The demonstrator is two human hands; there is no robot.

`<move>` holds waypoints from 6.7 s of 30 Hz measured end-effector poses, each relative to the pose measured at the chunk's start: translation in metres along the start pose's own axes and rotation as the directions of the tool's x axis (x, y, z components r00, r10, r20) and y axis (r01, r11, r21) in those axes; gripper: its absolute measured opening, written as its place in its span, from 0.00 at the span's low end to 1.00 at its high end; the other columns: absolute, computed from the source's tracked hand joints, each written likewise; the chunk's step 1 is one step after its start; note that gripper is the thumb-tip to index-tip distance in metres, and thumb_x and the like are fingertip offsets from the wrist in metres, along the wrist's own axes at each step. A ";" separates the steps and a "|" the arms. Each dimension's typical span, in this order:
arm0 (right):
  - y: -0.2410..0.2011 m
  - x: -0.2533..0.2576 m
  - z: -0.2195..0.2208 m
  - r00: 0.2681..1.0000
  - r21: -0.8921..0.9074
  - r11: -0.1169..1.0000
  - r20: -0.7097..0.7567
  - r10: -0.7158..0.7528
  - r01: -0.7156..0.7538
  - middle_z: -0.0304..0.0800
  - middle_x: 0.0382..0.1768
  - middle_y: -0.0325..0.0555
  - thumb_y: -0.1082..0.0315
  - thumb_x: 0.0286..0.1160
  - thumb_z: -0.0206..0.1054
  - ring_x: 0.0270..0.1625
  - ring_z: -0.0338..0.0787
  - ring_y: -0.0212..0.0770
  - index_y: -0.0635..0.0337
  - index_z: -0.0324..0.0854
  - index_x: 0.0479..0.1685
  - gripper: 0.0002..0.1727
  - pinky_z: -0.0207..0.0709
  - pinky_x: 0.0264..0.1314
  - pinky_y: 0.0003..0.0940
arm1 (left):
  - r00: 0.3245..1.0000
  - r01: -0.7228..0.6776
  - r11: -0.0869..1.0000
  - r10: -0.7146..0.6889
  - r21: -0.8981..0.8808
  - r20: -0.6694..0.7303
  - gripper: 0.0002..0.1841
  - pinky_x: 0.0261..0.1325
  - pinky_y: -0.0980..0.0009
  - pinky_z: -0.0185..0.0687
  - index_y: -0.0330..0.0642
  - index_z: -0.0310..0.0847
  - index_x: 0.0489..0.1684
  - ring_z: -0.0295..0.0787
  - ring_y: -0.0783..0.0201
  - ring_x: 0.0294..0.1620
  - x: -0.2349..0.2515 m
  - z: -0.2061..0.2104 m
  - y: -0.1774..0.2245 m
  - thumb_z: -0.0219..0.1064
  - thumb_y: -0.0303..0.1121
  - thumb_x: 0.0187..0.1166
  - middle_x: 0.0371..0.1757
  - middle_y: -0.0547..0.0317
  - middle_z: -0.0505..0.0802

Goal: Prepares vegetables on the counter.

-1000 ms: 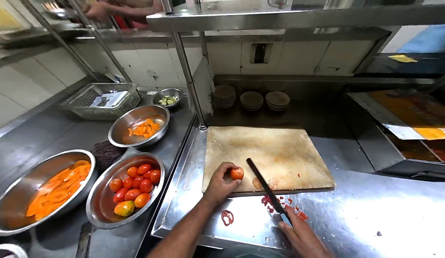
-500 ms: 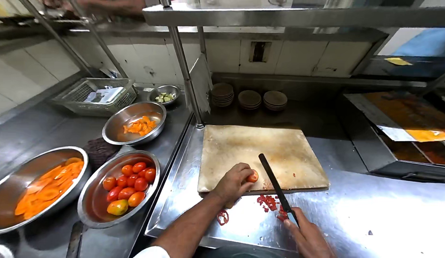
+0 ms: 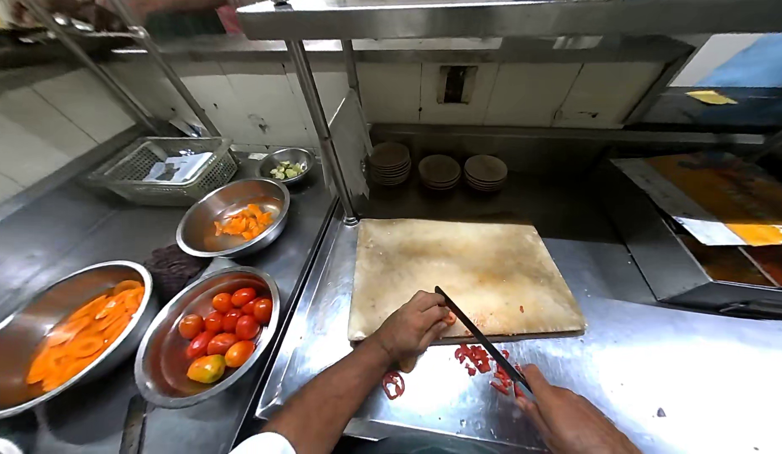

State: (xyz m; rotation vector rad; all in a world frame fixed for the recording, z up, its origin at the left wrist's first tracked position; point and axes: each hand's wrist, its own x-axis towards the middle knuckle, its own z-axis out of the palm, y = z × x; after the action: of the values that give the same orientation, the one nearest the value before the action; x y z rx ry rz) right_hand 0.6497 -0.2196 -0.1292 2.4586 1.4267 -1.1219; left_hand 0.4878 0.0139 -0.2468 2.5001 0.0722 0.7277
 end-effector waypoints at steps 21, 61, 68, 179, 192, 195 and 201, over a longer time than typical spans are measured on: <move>-0.016 0.025 -0.010 0.998 0.002 1.000 0.063 -0.008 0.008 0.90 0.45 0.64 0.50 0.91 0.55 0.52 0.92 0.66 0.58 0.65 0.77 0.26 0.82 0.56 0.63 | 0.998 0.007 0.997 -0.011 -0.073 -0.061 0.11 0.70 0.64 0.84 0.37 0.90 0.45 0.88 0.56 0.62 -0.001 0.001 -0.002 0.65 0.36 0.85 0.54 0.48 0.92; 0.019 0.040 0.017 0.993 0.457 0.887 -0.115 -0.010 0.062 0.86 0.33 0.53 0.53 0.89 0.57 0.27 0.89 0.50 0.56 0.65 0.77 0.25 0.86 0.32 0.51 | 0.996 0.090 0.991 -0.087 -0.100 0.027 0.11 0.75 0.59 0.80 0.37 0.89 0.51 0.83 0.51 0.72 0.005 0.001 0.001 0.65 0.31 0.80 0.69 0.43 0.87; 0.022 0.063 0.060 0.998 0.455 0.889 -0.054 -0.026 0.048 0.86 0.33 0.56 0.55 0.88 0.57 0.29 0.89 0.54 0.58 0.67 0.74 0.23 0.84 0.37 0.55 | 0.995 0.084 0.995 -0.080 -0.060 0.057 0.17 0.71 0.59 0.83 0.40 0.87 0.63 0.87 0.51 0.65 0.018 0.006 0.006 0.68 0.39 0.82 0.58 0.43 0.90; 0.026 0.052 0.056 0.973 0.400 0.906 -0.118 0.199 -0.137 0.90 0.42 0.62 0.54 0.91 0.56 0.46 0.93 0.62 0.60 0.65 0.77 0.25 0.84 0.52 0.59 | 0.992 0.018 0.991 -0.001 0.131 -0.130 0.12 0.72 0.62 0.83 0.40 0.90 0.50 0.88 0.51 0.66 0.043 0.061 0.014 0.66 0.38 0.84 0.58 0.47 0.93; 0.033 0.055 0.061 0.979 0.414 0.905 -0.122 0.163 -0.099 0.89 0.39 0.62 0.53 0.91 0.56 0.42 0.93 0.61 0.61 0.64 0.77 0.26 0.84 0.50 0.58 | 0.998 0.030 0.983 -0.018 0.182 -0.064 0.16 0.74 0.61 0.80 0.39 0.89 0.49 0.86 0.51 0.68 0.043 0.061 0.018 0.59 0.41 0.88 0.62 0.48 0.91; 0.043 0.056 0.058 0.988 0.405 0.913 -0.115 0.105 -0.050 0.90 0.40 0.61 0.54 0.90 0.57 0.42 0.93 0.61 0.61 0.65 0.77 0.26 0.84 0.49 0.59 | 0.999 0.038 0.985 -0.032 0.166 -0.040 0.16 0.75 0.61 0.79 0.39 0.88 0.50 0.86 0.51 0.69 0.045 0.059 0.018 0.58 0.41 0.89 0.62 0.48 0.91; 0.063 0.037 0.034 0.992 0.314 0.949 -0.122 0.027 0.013 0.90 0.40 0.63 0.55 0.89 0.56 0.45 0.93 0.63 0.63 0.66 0.77 0.26 0.83 0.52 0.62 | 0.998 0.065 0.992 -0.062 0.104 -0.028 0.16 0.77 0.60 0.77 0.38 0.89 0.46 0.85 0.51 0.69 0.048 0.057 0.017 0.61 0.41 0.88 0.60 0.48 0.92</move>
State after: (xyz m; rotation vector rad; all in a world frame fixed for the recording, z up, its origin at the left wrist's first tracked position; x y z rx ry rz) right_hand 0.6907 -0.2423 -0.1945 2.7920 1.3600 -1.3058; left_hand 0.5559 -0.0186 -0.2555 2.5753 0.2029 0.7462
